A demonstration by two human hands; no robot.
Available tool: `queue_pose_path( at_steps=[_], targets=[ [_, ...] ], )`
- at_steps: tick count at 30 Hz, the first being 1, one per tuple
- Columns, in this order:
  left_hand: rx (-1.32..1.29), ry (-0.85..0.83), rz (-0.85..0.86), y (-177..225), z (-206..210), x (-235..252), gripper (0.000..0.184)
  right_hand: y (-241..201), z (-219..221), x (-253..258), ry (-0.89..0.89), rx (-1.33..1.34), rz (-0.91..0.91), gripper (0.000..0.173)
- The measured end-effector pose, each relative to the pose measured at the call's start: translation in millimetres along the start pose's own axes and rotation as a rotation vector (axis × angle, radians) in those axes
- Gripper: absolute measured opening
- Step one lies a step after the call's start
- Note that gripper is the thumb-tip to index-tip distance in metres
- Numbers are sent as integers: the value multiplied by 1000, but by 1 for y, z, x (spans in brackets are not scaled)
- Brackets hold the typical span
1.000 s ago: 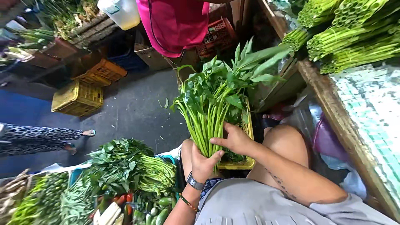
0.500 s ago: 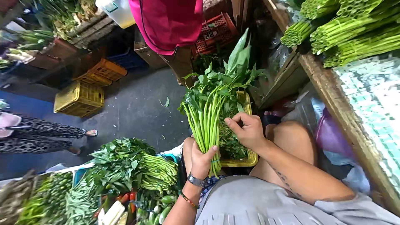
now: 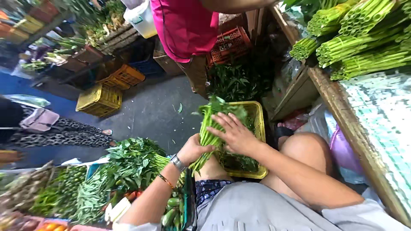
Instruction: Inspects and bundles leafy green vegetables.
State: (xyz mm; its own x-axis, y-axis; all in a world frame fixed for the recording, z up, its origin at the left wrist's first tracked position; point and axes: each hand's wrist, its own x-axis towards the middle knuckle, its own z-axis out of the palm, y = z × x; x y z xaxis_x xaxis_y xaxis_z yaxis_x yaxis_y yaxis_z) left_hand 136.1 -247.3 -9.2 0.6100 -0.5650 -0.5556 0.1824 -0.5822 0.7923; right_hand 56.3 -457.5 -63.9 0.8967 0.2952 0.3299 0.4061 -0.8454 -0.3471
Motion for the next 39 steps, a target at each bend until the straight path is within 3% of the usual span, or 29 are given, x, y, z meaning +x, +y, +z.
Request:
queue_pose_path(
  at_steps=[2,4,6,9,11,13,17,20,23,25,27,29,32,33,34,36,39],
  targets=[
    [297,-156,62,14,-3,-5,59,19,1,3,13,-29,-65,111],
    [642,-217,141,34,-5,-9,64,30,2,9,16,21,-150,84],
    [977,-141,110,48,-9,-14,74,26,3,16,-45,57,-122,63],
    [1277,113,9,48,1,-28,84,22,7,10,-99,150,147,72],
    [1271,220,58,36,5,-29,70,21,18,-3,-37,199,223,76],
    [1292,188,72,27,8,-30,57,13,32,-15,-45,201,226,84],
    [1434,96,36,58,24,-49,50,16,8,-31,-257,286,302,117],
    [1420,123,-12,69,39,-46,46,45,-50,-46,-138,489,458,101],
    [1331,37,-177,30,60,-7,37,45,-91,-52,82,581,591,73],
    [1335,50,-149,23,77,13,41,48,-98,-60,206,547,680,60],
    [1363,89,-52,17,74,48,51,68,-98,-66,325,418,639,47],
    [1349,24,-144,-12,68,64,50,74,-88,-76,363,392,597,36],
    [1319,239,-33,1,52,91,49,86,-97,-66,538,415,587,27],
    [1312,235,-23,-7,51,94,52,85,-98,-66,571,433,585,27],
    [1335,195,-39,-21,49,93,52,76,-94,-70,567,466,582,26],
    [1431,136,-66,-9,41,103,51,81,-98,-67,479,479,548,29],
    [1541,108,32,21,31,93,42,81,-82,-68,163,427,558,44]
  ],
)
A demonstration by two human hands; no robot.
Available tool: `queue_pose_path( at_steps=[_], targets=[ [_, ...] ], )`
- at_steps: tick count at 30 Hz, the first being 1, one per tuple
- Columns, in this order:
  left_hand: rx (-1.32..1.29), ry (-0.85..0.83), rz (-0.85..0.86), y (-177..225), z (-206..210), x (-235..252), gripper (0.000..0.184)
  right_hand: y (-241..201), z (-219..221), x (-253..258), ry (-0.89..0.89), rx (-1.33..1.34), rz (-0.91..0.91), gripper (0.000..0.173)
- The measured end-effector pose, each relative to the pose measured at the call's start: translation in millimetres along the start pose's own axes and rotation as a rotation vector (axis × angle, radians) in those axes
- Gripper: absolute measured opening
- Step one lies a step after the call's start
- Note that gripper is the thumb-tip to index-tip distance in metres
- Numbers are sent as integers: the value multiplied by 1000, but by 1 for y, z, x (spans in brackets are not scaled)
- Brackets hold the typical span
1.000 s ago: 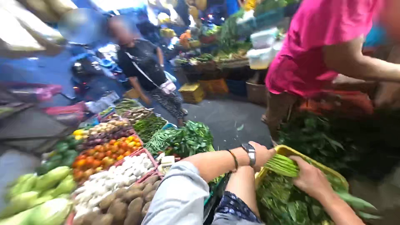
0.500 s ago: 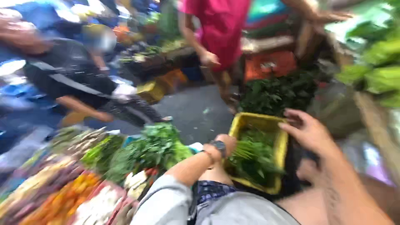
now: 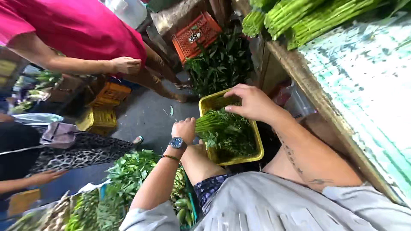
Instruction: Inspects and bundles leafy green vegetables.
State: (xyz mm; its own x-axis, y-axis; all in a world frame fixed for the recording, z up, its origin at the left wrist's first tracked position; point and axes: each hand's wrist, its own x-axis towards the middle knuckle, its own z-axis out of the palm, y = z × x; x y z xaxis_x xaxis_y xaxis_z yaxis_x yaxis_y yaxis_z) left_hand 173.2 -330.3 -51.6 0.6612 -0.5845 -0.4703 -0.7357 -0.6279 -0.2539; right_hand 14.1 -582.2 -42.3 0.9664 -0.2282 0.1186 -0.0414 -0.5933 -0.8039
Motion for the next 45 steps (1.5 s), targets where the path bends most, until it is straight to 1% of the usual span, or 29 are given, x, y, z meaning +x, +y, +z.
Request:
queue_pose_path(
  at_steps=[1,3,4,5,6,7,8,9,11,13,15,17,19,20,21,23,25,26,28,29,31,33,35,36,37,39,40,43,45],
  targets=[
    [36,42,43,-4,-7,-4,40,1,11,0,-82,-52,-7,58],
    [94,116,145,-8,-24,-14,37,0,41,1,-175,-132,-50,100],
    [116,145,200,-6,-34,-22,36,-1,61,0,-189,-160,-84,115],
    [134,157,248,-1,-48,-31,36,-1,80,0,-197,-167,-132,121],
    [155,167,289,4,-64,-40,36,-1,96,0,-198,-128,-182,116],
    [169,172,316,9,-79,-48,37,-2,107,-1,-184,-47,-205,101],
    [179,184,334,10,-93,-52,39,-4,112,1,-165,32,-193,86],
    [158,221,348,7,-104,-56,45,-7,112,3,-163,92,-142,78],
    [51,404,358,-11,-119,-64,72,-10,105,6,-124,165,-63,73],
    [-145,504,285,-28,-137,-83,95,-9,97,7,-51,205,-19,71],
    [-316,600,242,-36,-143,-102,106,-10,88,7,-32,229,74,73],
    [-292,655,244,-26,-139,-104,107,-10,86,7,-26,222,99,74],
    [-29,639,282,-3,-125,-93,99,-17,88,2,-25,147,90,72],
    [109,617,316,7,-117,-83,87,-23,88,0,-36,95,97,72],
    [217,582,341,16,-109,-70,66,-30,87,-2,-56,48,117,72],
    [316,530,393,22,-99,-47,32,-34,86,-7,-110,9,131,76],
    [305,572,504,18,-91,-36,20,-28,68,-6,-272,107,128,93],
    [311,619,562,18,-88,-34,18,-26,54,-5,-336,177,121,99],
    [341,707,660,28,-93,-37,16,-20,36,-4,-391,313,47,99],
    [352,744,689,36,-97,-40,16,-17,36,-3,-406,391,-8,91],
    [325,790,669,44,-105,-46,27,-12,51,3,-445,619,-30,53],
    [145,819,517,35,-110,-51,59,-7,66,8,-451,739,24,36],
    [-118,814,290,16,-120,-61,87,-3,71,10,-407,782,57,35],
    [-289,803,205,7,-123,-66,93,-2,72,11,-383,811,50,34],
    [-478,802,149,1,-121,-71,91,-2,74,11,-366,844,47,32],
    [-760,841,140,5,-108,-77,72,-6,75,11,-341,884,46,32],
    [-761,899,172,13,-97,-78,58,-10,76,11,-323,883,46,32],
    [-398,1117,281,38,-66,-66,22,-20,74,10,-239,758,75,40],
    [-315,1173,291,43,-56,-57,13,-26,73,7,-208,601,158,50]
  ],
)
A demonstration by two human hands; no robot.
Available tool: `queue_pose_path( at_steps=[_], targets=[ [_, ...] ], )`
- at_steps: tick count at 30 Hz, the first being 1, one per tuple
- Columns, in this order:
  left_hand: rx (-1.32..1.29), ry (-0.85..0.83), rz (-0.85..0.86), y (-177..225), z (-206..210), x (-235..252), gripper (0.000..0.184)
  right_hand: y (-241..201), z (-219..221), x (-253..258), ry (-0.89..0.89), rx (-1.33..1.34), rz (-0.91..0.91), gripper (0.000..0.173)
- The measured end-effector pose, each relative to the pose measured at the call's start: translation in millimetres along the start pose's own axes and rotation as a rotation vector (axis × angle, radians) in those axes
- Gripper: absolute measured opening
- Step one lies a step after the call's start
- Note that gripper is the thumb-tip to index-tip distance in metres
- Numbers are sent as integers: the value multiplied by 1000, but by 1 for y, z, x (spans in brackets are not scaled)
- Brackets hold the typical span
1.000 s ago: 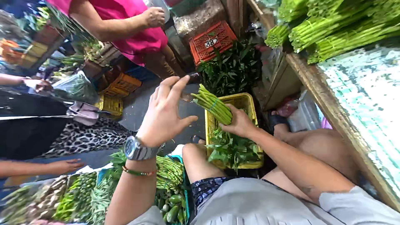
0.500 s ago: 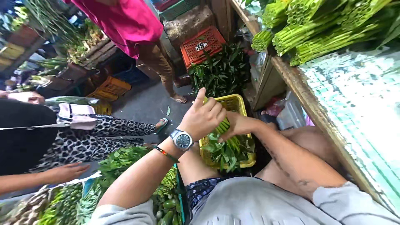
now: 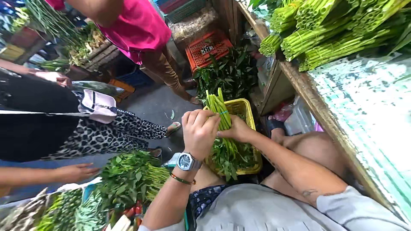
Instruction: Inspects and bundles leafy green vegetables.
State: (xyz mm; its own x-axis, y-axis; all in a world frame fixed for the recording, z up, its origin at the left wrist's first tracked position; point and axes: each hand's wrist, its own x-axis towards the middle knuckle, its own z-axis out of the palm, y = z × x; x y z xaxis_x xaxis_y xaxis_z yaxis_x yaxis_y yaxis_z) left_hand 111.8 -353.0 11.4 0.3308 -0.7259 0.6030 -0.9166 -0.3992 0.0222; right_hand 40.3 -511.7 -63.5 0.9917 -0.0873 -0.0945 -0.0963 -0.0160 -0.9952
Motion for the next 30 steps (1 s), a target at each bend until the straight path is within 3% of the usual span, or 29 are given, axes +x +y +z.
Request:
queue_pose_path(
  at_steps=[3,8,11,14,17,19,21,24,27,30],
  targets=[
    [65,-25,9,0,1,6,12,-1,2,-1,92,-193,58,54],
    [153,-288,94,15,12,16,10,5,-5,-19,191,-333,172,52],
    [35,-546,-91,19,10,25,21,12,-6,-13,181,-482,62,48],
    [-329,-733,-247,37,2,11,35,27,-7,-1,126,-653,94,45],
    [-485,-586,-520,25,-11,-38,25,-1,12,-5,191,-368,241,52],
    [-532,-479,-583,-6,7,-82,27,0,27,-10,86,-239,255,50],
    [-622,-422,-589,-12,35,-100,33,7,35,-9,-26,-213,164,52],
    [-615,-314,-561,9,19,-95,48,8,17,-2,-2,-51,84,77],
    [-589,-143,-484,0,-12,-85,66,3,7,-2,-54,-37,71,77],
    [-800,-128,-652,-17,-23,-49,103,2,3,-10,-115,-18,42,74]
  ],
)
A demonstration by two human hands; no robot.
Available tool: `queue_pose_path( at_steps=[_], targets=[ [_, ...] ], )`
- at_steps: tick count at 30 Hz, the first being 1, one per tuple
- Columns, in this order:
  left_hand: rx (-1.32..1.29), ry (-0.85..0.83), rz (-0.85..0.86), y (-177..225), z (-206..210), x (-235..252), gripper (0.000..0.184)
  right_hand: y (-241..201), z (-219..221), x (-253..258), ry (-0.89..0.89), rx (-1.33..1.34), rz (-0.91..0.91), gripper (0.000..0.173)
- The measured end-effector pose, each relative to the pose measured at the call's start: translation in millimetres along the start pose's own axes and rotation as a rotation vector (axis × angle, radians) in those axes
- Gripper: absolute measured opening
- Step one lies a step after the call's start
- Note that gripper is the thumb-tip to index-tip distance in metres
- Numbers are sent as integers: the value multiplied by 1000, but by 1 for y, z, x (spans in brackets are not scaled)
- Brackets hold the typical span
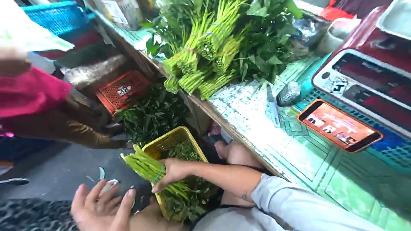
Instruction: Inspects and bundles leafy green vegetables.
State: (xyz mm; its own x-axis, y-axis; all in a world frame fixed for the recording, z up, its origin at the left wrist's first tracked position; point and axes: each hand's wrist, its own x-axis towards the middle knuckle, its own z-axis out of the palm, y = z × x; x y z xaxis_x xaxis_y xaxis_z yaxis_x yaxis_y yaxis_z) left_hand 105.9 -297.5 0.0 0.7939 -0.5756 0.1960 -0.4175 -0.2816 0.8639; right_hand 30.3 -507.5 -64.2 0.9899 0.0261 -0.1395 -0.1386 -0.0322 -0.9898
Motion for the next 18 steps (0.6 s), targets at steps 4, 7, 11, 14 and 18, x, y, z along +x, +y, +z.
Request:
queue_pose_path(
  at_steps=[4,7,11,14,18],
  targets=[
    [-447,-269,-127,-4,17,31,118,-2,6,-9,-274,-2,-34,72],
    [-422,-73,-91,-5,53,35,66,10,19,0,-120,-156,-40,82],
    [-351,108,-94,0,80,51,56,10,7,3,14,-204,-59,80],
    [3,29,166,30,84,66,94,7,-12,8,72,-66,-127,57],
    [268,-85,653,132,140,61,78,5,-5,-9,232,-107,-180,39]
  ],
)
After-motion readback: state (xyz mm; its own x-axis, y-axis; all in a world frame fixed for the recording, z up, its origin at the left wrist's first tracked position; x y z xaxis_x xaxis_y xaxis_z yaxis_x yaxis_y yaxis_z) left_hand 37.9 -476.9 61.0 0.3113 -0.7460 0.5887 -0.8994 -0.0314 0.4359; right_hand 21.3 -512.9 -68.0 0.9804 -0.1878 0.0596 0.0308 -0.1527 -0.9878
